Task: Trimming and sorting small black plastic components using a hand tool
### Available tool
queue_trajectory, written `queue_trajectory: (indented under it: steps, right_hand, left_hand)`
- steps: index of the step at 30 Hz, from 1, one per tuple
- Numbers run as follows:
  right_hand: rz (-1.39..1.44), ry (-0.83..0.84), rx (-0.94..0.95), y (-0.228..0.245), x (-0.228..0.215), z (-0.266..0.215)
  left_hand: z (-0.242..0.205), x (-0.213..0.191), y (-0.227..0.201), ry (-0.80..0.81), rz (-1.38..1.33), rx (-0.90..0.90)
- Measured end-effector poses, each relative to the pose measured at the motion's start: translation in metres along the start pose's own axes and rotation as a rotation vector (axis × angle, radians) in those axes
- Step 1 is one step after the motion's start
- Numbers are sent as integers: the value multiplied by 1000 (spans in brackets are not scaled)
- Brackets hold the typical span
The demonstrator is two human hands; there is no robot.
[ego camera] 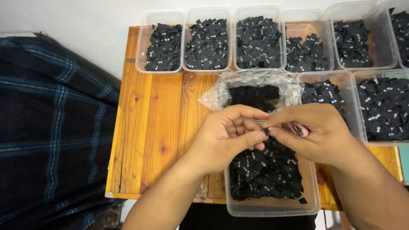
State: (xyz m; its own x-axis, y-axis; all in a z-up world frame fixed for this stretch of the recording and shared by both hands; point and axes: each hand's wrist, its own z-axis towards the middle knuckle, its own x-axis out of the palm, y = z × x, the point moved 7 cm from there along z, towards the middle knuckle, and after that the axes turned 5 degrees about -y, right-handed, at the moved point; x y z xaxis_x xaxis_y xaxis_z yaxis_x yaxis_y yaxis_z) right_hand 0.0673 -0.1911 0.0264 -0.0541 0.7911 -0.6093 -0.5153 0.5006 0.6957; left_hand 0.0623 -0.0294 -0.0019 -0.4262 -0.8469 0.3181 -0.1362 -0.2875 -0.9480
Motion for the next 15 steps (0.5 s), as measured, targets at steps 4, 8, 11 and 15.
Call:
queue_trajectory:
  steps: [4, 8, 11, 15]
  right_hand:
    - [-38, 10, 126, -3, -3, 3]
    - [-61, 58, 213, -11, -2, 4]
    - [-35, 84, 240, -16, 1, 1]
    - [-63, 61, 250, -15, 2, 1]
  left_hand:
    - [-2, -7, -8, -157, 44, 50]
    - [-7, -8, -14, -270, 192, 235]
    - [-11, -3, -29, -277, 392, 382]
    - [-12, 1, -34, -288, 484, 444]
